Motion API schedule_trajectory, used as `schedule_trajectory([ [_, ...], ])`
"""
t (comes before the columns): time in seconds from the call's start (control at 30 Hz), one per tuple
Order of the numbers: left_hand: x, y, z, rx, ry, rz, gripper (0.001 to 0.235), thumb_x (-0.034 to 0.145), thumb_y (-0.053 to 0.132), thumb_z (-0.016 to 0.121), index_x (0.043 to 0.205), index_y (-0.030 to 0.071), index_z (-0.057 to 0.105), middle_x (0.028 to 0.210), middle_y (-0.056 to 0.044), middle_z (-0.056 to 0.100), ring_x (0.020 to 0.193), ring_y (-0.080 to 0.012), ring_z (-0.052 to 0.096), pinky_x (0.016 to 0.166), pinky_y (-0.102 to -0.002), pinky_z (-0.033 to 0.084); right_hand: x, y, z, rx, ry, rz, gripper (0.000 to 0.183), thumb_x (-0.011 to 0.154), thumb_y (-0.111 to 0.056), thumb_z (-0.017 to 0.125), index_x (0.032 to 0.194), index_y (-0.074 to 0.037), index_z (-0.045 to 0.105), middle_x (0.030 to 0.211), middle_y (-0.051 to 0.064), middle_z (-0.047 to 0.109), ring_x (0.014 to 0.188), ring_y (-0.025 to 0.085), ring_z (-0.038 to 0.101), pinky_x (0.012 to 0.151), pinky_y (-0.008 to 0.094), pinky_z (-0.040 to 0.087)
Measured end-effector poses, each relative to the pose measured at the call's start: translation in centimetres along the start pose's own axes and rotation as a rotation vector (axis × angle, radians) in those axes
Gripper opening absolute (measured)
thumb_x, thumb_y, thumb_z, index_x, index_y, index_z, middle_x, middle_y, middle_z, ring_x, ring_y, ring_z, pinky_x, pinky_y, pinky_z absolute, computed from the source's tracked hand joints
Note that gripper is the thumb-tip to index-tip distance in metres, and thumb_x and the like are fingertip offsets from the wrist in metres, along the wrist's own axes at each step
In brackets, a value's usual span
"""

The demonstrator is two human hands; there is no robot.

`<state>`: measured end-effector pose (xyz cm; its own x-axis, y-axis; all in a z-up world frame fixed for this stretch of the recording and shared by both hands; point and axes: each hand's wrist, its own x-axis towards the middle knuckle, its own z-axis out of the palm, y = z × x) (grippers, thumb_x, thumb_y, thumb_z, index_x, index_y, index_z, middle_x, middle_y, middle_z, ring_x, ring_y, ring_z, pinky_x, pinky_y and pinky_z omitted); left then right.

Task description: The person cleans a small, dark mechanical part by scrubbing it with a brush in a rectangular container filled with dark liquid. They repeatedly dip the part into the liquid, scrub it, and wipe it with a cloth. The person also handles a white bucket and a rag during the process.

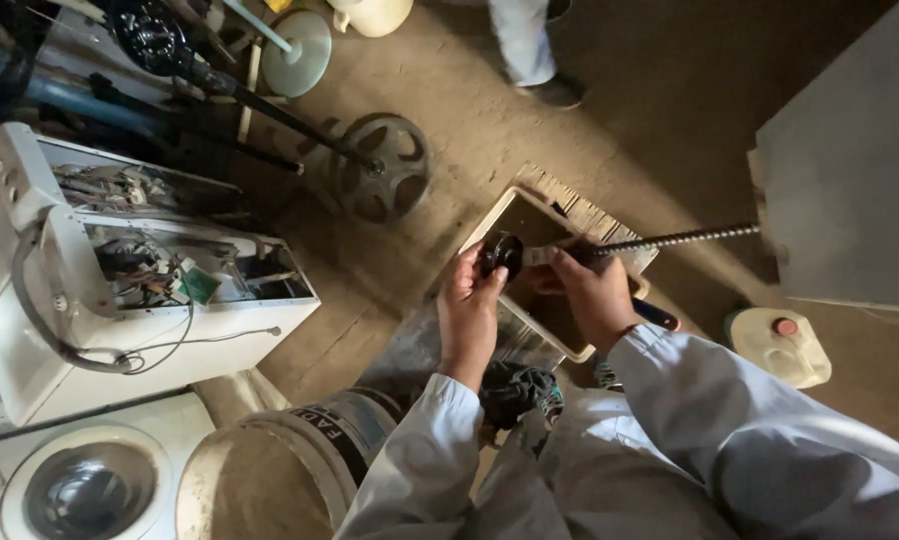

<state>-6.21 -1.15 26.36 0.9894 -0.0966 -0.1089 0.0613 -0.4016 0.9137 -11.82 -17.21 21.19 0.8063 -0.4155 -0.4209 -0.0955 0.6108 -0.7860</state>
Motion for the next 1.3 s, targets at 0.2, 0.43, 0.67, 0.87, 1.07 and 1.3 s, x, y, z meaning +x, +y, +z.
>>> schedule_trajectory([
  [0.2, 0.2, -1.6, 0.3, 0.019, 0.09, 0.041, 0.034, 0.101, 0.013, 0.089, 0.134, 0.013, 0.084, 0.124, -0.016, 0.092, 0.122, -0.0301, 0.088, 0.1, -0.048, 0.071, -2.8, -3.4, 2.5, -0.217, 0.017, 0.003, 0.022, 0.107, -0.015, 0.084, 0.12, 0.003, 0.083, 0.102, 0.025, 0.085, 0.092, 0.035, 0.086, 0.087, 0.055, 0.072],
  [0.43, 0.8, 2.5, -0.2, 0.238, -0.047, -0.114, 0.034, 0.097, 0.029, 0.091, 0.127, 0.013, 0.087, 0.115, -0.012, 0.093, 0.118, -0.0332, 0.088, 0.097, -0.051, 0.071, 1.4, 1.0, -1.4, -0.553, -0.105, -0.496, 0.023, 0.104, -0.015, 0.094, 0.124, -0.006, 0.087, 0.118, 0.02, 0.088, 0.12, 0.037, 0.085, 0.108, 0.05, 0.063],
  [0.67, 1.7, 0.8, 1.4, 0.047, -0.117, -0.32, 0.028, 0.095, 0.021, 0.09, 0.12, 0.01, 0.092, 0.091, -0.011, 0.089, 0.08, -0.024, 0.088, 0.068, -0.037, 0.074, -1.4, -4.1, -0.5, -0.68, -0.253, -0.584, 0.022, 0.102, -0.014, 0.091, 0.124, -0.015, 0.09, 0.12, 0.016, 0.091, 0.116, 0.039, 0.086, 0.1, 0.054, 0.066],
  [0.87, 3.0, -4.5, 1.7, -0.519, 0.062, -0.394, 0.049, 0.1, 0.003, 0.091, 0.144, -0.011, 0.076, 0.122, -0.024, 0.079, 0.106, -0.0371, 0.083, 0.092, -0.059, 0.075, -1.2, -1.3, -3.2, -0.807, -0.283, -0.491, 0.027, 0.098, -0.017, 0.095, 0.124, -0.023, 0.091, 0.109, 0.014, 0.091, 0.103, 0.043, 0.087, 0.091, 0.056, 0.069],
  [1.07, 4.3, -12.1, 2.3, -0.48, 0.014, -0.569, 0.038, 0.099, 0.01, 0.091, 0.136, 0.006, 0.081, 0.115, -0.003, 0.078, 0.108, -0.0252, 0.077, 0.092, -0.044, 0.07, 4.0, 7.9, -7.7, -1.117, -0.098, -0.321, 0.027, 0.11, -0.039, 0.086, 0.132, -0.024, 0.084, 0.11, 0.018, 0.089, 0.103, 0.045, 0.087, 0.094, 0.059, 0.07],
  [1.3, 8.2, -21.7, 6.5, -0.188, -0.118, -0.694, 0.058, 0.102, 0.012, 0.088, 0.155, 0.008, 0.064, 0.137, -0.028, 0.071, 0.114, -0.05, 0.076, 0.081, -0.068, 0.076, 8.5, 9.3, -3.7, -1.388, 0.082, -0.316, 0.038, 0.112, -0.042, 0.078, 0.117, -0.006, 0.086, 0.084, 0.023, 0.084, 0.085, 0.048, 0.085, 0.082, 0.062, 0.067],
])
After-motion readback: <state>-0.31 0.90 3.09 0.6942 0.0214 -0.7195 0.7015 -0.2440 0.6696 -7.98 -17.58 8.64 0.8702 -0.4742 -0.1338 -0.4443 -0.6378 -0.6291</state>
